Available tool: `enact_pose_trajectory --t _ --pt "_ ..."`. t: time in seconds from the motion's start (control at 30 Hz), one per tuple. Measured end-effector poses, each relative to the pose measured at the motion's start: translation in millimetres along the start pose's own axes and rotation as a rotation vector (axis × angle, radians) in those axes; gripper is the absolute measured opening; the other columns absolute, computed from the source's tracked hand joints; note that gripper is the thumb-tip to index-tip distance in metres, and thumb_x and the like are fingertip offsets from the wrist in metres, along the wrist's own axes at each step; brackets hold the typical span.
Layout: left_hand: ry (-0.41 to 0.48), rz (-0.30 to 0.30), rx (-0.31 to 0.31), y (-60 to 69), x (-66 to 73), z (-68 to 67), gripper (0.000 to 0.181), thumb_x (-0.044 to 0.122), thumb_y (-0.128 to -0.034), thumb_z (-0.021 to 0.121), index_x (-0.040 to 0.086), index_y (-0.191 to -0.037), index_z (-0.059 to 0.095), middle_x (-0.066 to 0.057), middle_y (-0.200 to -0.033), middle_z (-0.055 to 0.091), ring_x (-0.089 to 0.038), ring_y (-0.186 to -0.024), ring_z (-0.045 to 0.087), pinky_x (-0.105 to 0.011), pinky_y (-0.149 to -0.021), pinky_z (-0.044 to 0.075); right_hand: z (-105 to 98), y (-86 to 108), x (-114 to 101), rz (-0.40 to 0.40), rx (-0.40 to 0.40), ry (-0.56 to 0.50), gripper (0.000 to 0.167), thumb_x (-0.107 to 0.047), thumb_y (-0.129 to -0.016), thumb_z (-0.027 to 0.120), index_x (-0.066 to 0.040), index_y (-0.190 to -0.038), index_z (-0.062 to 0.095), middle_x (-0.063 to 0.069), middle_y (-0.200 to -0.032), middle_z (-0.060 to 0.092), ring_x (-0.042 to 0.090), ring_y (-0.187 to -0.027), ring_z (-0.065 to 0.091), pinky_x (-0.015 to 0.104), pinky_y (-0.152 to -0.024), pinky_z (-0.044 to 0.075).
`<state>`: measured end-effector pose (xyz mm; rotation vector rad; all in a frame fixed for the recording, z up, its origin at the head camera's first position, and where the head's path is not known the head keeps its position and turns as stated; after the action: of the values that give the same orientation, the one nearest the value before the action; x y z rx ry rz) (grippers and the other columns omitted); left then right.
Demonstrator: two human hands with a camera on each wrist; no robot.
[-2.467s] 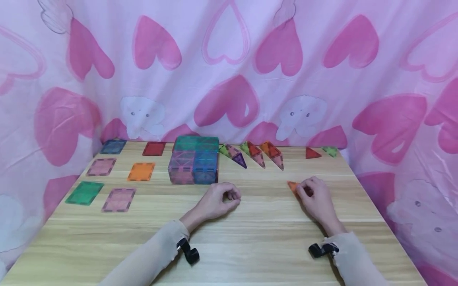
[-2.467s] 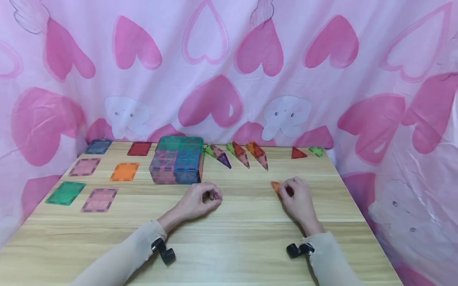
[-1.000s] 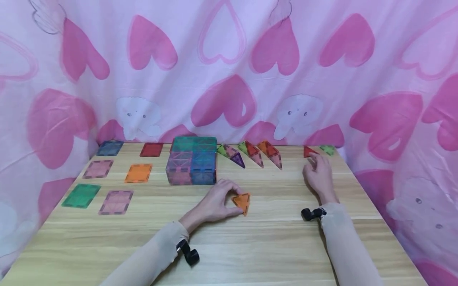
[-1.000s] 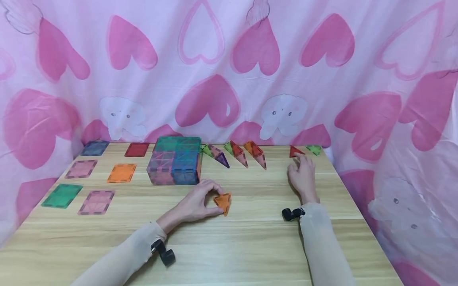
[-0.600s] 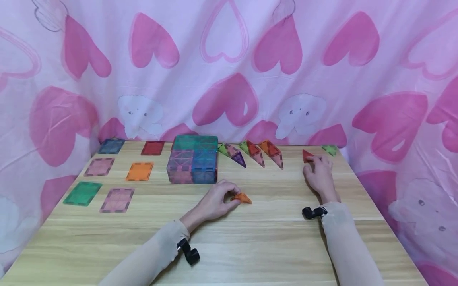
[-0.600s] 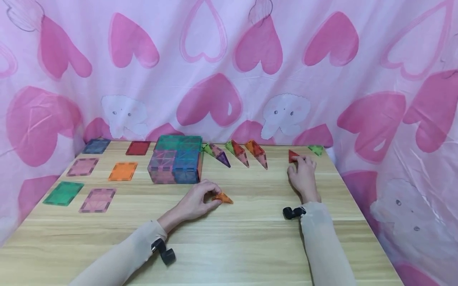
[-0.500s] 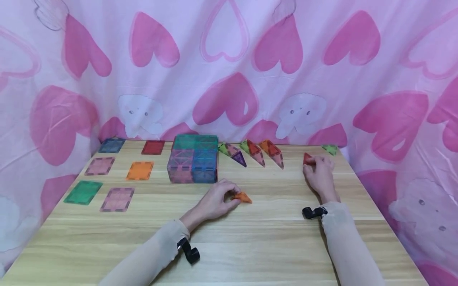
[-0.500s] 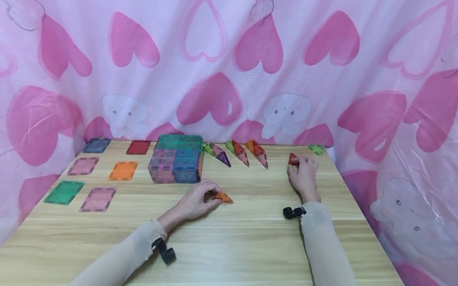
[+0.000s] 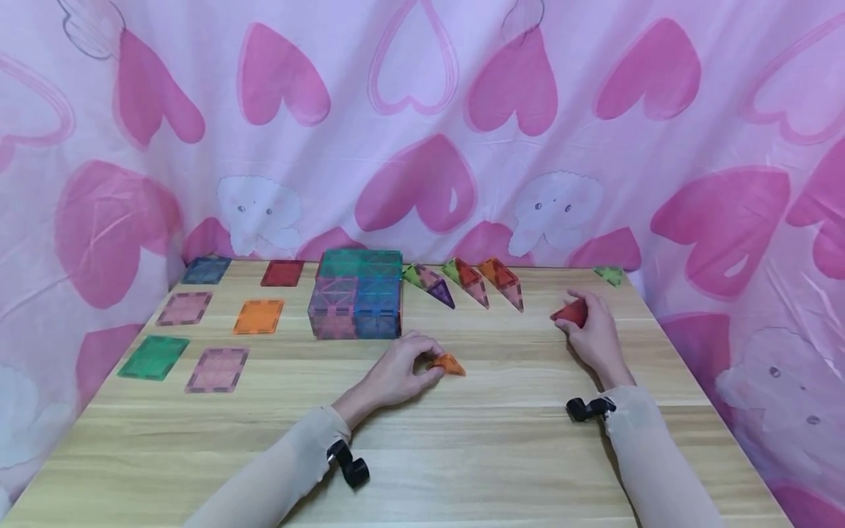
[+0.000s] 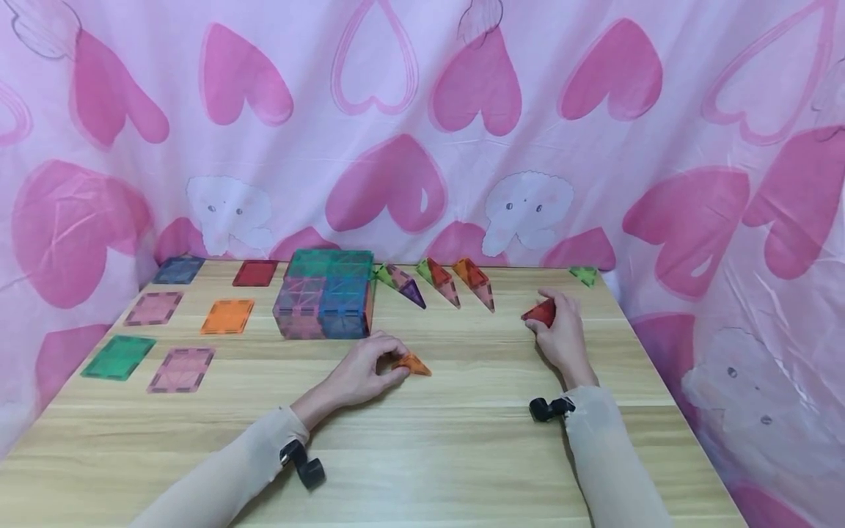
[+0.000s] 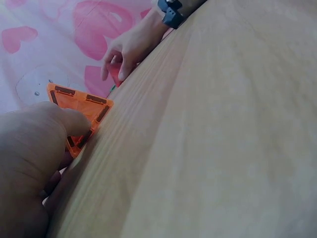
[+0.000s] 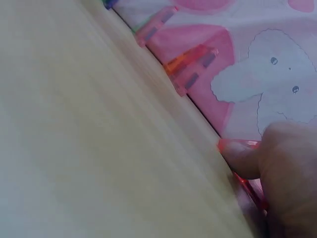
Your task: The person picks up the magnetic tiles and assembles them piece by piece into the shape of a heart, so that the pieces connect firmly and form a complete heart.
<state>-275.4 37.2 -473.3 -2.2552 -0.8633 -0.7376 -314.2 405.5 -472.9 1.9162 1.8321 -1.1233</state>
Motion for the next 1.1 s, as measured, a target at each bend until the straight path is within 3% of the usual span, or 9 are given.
enact_pose_trajectory --t 0.1,0.23,0.4,0.53,0.67,0.87,1.1 --pt "-0.003 -0.002 -0.002 0.7 0.2 0.0 0.012 0.016 -0.0991 0.084 0.016 -0.109 0.078 0.003 -0.113 0.078 -0.016 -0.109 0.064 -0.039 -0.098 0.055 0.0 8.6 -4.6 -0.029 0.010 -0.027 0.034 -0.004 -0.102 0.080 -0.001 -0.133 0.066 0.025 -0.128 0.069 0.035 -0.116 0.064 0.037 -0.100 0.051" --pt "-0.011 0.002 -0.004 0.8 0.2 0.6 0.012 0.017 -0.0991 0.084 0.016 -0.110 0.078 0.004 -0.112 0.077 -0.016 -0.109 0.064 -0.038 -0.098 0.056 6.2 22.1 -15.6 -0.036 0.022 -0.199 0.022 -0.008 -0.102 0.082 -0.001 -0.116 0.067 0.015 -0.106 0.073 0.013 -0.092 0.065 0.017 -0.077 0.050" --pt "-0.024 0.001 0.000 1.4 1.4 -0.9 0.016 0.019 -0.0999 0.084 0.016 -0.114 0.079 0.003 -0.114 0.076 -0.015 -0.111 0.067 -0.038 -0.099 0.058 27.0 39.1 -43.1 -0.036 -0.046 -0.458 0.026 -0.002 -0.099 0.083 0.006 -0.114 0.063 0.010 -0.100 0.074 0.005 -0.086 0.070 0.017 -0.074 0.059" --pt "-0.023 -0.007 -0.006 1.5 1.8 -0.8 0.017 0.020 -0.1004 0.084 0.016 -0.116 0.078 0.002 -0.117 0.075 -0.016 -0.114 0.067 -0.039 -0.102 0.059 51.7 56.3 -70.7 -0.059 -0.167 -0.551 0.026 0.002 -0.099 0.081 0.006 -0.116 0.062 0.009 -0.104 0.075 0.009 -0.087 0.075 0.023 -0.073 0.064" --pt "-0.023 -0.015 -0.013 1.0 1.3 0.1 0.016 0.020 -0.1003 0.084 0.016 -0.115 0.078 0.002 -0.116 0.076 -0.015 -0.114 0.066 -0.039 -0.103 0.058 73.6 75.2 -98.1 -0.093 -0.289 -0.631 0.024 0.005 -0.099 0.079 0.005 -0.118 0.064 0.017 -0.108 0.074 0.016 -0.088 0.078 0.029 -0.076 0.067" --pt "-0.008 0.000 0.003 -0.7 3.8 -2.5 0.012 0.014 -0.0976 0.085 0.016 -0.108 0.079 0.003 -0.109 0.078 -0.016 -0.108 0.065 -0.039 -0.098 0.057 97.1 97.6 -130.0 -0.152 -0.456 -0.647 0.018 -0.002 -0.103 0.078 -0.003 -0.117 0.068 0.020 -0.113 0.074 0.017 -0.089 0.077 0.027 -0.078 0.066" --pt "0.009 0.001 -0.002 -1.2 3.2 -2.6 0.012 0.013 -0.0977 0.085 0.017 -0.107 0.079 0.004 -0.108 0.078 -0.016 -0.108 0.065 -0.039 -0.099 0.056 101.4 100.2 -134.2 -0.195 -0.484 -0.574 0.026 -0.006 -0.101 0.082 -0.010 -0.124 0.071 0.015 -0.118 0.073 0.015 -0.084 0.065 0.023 -0.072 0.056"
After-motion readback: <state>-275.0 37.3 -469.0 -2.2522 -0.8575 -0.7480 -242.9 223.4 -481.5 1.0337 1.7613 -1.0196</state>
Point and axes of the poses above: each hand's wrist, its own y-axis away from the middle knuckle, its own z-axis out of the palm, x = y × z, the point moved 10 cm from there along -y, towards the middle knuckle
